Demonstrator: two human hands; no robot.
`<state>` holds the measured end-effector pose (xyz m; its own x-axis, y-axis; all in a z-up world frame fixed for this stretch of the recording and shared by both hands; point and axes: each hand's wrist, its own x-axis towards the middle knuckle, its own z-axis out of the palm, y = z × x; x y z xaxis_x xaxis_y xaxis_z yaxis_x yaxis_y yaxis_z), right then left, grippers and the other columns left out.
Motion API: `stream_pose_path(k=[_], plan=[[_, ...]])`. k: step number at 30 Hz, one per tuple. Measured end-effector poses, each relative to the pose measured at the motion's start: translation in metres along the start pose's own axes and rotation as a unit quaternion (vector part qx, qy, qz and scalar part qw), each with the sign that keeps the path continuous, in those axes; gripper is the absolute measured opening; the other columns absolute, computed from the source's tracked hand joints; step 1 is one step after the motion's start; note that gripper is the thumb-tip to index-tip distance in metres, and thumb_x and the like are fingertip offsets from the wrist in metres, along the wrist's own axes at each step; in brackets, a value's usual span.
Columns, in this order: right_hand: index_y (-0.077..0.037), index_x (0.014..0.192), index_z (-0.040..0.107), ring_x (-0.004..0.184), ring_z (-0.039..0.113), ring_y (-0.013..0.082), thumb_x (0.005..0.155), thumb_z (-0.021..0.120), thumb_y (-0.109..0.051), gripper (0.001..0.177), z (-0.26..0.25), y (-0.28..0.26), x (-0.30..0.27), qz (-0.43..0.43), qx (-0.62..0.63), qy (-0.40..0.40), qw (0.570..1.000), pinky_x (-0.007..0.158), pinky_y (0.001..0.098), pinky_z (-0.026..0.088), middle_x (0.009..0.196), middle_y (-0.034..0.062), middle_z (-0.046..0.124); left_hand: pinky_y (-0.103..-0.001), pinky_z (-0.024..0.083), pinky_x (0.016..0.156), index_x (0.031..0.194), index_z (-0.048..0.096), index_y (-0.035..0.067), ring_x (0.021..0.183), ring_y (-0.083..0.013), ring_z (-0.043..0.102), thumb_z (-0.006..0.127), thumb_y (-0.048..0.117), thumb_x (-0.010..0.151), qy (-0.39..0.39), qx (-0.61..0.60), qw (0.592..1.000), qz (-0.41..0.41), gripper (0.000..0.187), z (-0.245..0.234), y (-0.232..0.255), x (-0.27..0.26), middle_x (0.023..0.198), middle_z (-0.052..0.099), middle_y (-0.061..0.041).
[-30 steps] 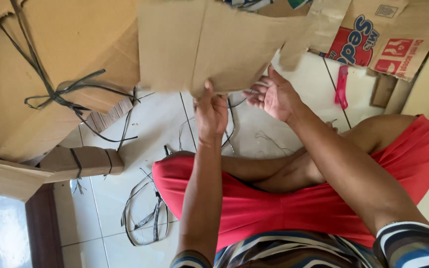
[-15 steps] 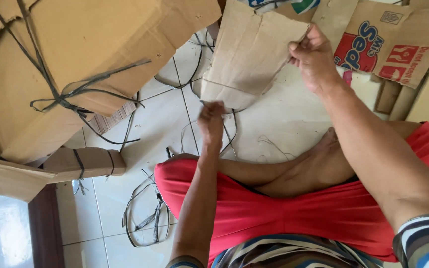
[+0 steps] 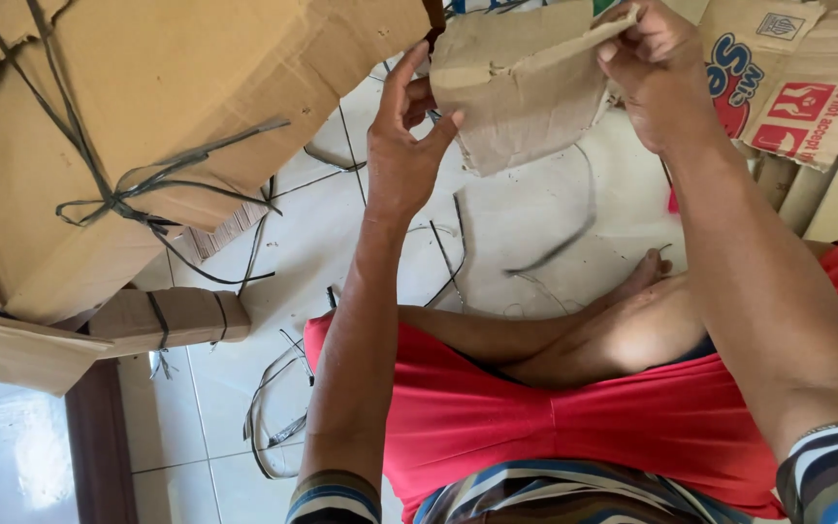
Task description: Cutting and scoring cardboard pieces using a utility knife to prepare them for a project.
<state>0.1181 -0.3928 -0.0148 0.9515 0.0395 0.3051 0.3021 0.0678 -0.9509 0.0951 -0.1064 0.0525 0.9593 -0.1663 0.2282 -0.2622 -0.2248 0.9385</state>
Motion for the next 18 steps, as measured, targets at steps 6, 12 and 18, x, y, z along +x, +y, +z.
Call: stream_pose_path(k=[6, 12, 18], plan=[[-0.012, 0.11, 0.059, 0.101, 0.046, 0.0095, 0.112, 0.048, 0.012, 0.027, 0.013, 0.006, 0.018, -0.041, -0.014, 0.011, 0.999, 0.093, 0.0289, 0.04, 0.104, -0.0028, 0.054, -0.026, 0.058, 0.085, 0.126, 0.065, 0.017, 0.096, -0.0122, 0.066, 0.076, 0.011, 0.092, 0.04, 0.054, 0.998, 0.008, 0.036, -0.004, -0.015, 0.011, 0.114, 0.069, 0.002], [-0.013, 0.117, 0.053, 0.101, 0.045, 0.0158, 0.115, 0.052, 0.013, 0.026, 0.021, -0.003, 0.023, -0.065, 0.003, 0.0, 0.998, 0.094, 0.0333, 0.041, 0.107, -0.0006, 0.05, -0.027, 0.054, 0.082, 0.113, 0.061, 0.014, 0.107, -0.0134, 0.068, 0.069, 0.02, 0.099, 0.036, 0.021, 0.999, 0.015, 0.018, -0.005, -0.019, 0.013, 0.131, 0.069, -0.003], [-0.008, 0.133, 0.055, 0.118, 0.055, 0.0216, 0.113, 0.053, 0.014, 0.029, 0.029, -0.014, 0.018, -0.09, -0.019, -0.015, 0.996, 0.102, 0.0356, 0.047, 0.124, 0.0069, 0.058, -0.025, 0.051, 0.072, 0.116, 0.062, 0.009, 0.08, -0.0088, 0.054, 0.074, 0.013, 0.097, 0.099, -0.09, 0.991, 0.013, 0.023, 0.005, -0.03, 0.009, 0.091, 0.068, 0.001]])
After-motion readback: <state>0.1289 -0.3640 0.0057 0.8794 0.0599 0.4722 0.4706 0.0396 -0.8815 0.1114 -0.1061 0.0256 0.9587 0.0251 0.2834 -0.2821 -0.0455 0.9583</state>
